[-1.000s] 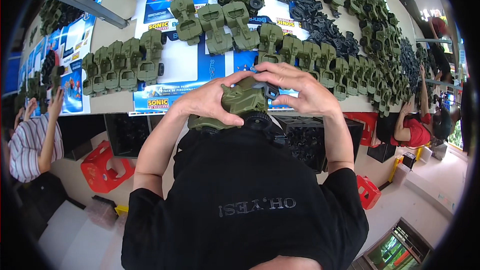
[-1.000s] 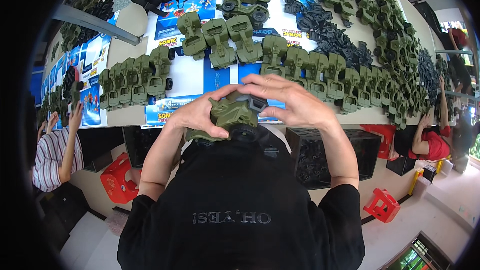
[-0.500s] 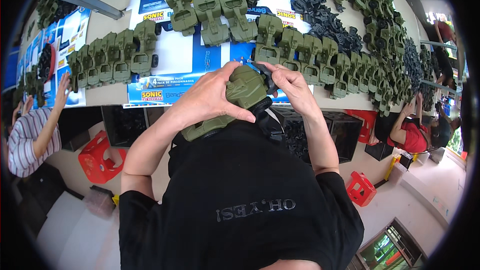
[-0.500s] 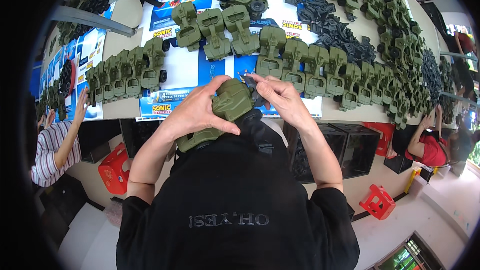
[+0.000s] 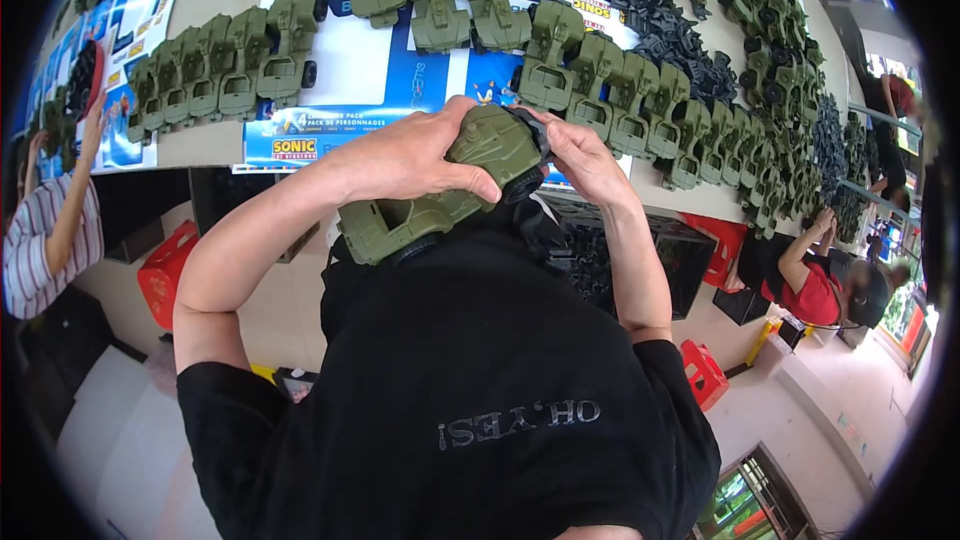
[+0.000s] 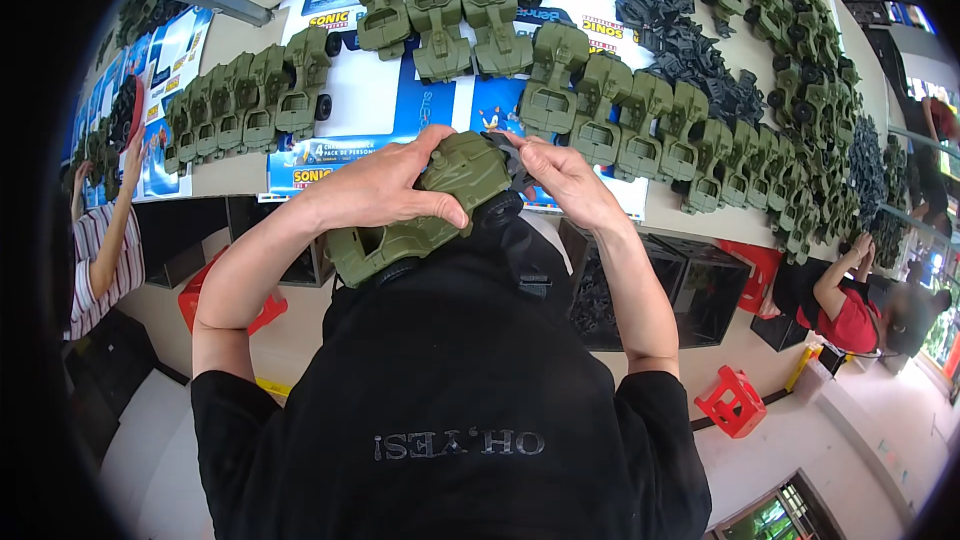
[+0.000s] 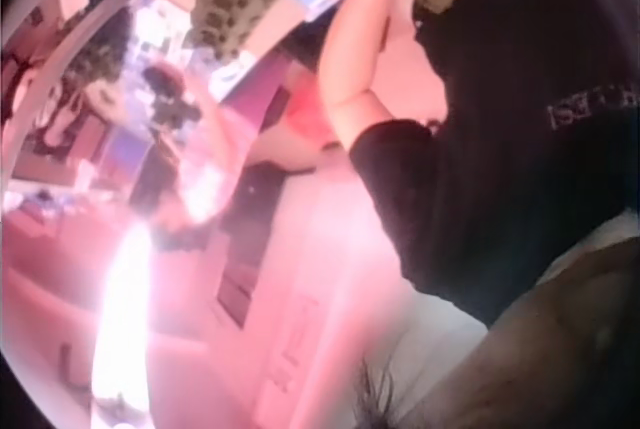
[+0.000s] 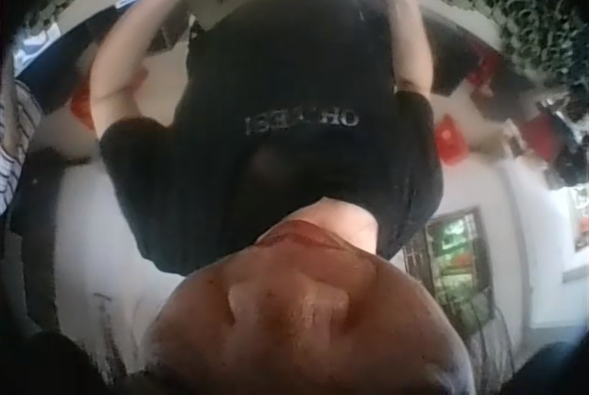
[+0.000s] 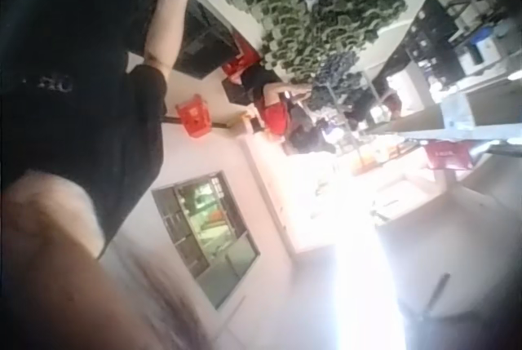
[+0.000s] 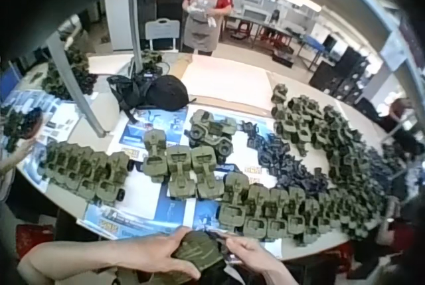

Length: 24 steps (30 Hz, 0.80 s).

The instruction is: The person assembles green plastic toy vehicles by attaching black wheels and other components. They pick up vehicle bodies, fit wheels onto axles, and place the completed units on a table alongside other finished vehicles.

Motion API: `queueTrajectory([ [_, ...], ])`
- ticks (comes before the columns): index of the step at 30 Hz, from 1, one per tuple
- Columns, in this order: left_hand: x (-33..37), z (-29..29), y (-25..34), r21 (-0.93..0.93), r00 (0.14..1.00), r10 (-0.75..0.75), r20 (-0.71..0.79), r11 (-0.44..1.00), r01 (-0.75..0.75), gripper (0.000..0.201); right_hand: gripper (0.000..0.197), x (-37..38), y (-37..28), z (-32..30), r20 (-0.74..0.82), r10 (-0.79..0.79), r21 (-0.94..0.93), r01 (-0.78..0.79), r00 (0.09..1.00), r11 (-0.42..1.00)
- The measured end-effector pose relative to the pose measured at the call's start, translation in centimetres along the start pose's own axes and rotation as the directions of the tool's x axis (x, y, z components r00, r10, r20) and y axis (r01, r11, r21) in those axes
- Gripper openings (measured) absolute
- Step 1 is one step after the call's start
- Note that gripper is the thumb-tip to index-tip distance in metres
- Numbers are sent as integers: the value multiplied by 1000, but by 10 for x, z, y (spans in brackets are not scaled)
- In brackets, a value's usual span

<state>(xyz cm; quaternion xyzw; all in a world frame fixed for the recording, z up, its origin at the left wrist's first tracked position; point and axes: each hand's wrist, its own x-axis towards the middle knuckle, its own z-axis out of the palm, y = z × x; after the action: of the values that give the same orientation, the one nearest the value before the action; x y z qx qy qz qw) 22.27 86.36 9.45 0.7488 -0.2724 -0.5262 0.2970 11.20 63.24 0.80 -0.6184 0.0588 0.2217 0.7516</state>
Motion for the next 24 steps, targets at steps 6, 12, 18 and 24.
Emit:
queueTrajectory([
  [6, -2, -1, -11, 1, 1000, 25, -10, 1000, -25, 90, 61, 2, -8, 8, 67, -129, -160, 138, 989, 977],
  [12, -6, -4, -17, -108, 996, 79, -45, 991, -83, 101, 63, 0, -4, 5, 76, -47, -146, 58, 996, 988],
  [18, -6, -2, -15, -160, 993, 86, -84, 982, -99, 101, 62, 2, -6, 17, 27, -147, -151, 149, 989, 977],
  [24, -9, -3, -9, -142, 992, 71, -109, 986, -86, 92, 63, 1, -10, 11, -3, -197, -253, 190, 980, 949],
])
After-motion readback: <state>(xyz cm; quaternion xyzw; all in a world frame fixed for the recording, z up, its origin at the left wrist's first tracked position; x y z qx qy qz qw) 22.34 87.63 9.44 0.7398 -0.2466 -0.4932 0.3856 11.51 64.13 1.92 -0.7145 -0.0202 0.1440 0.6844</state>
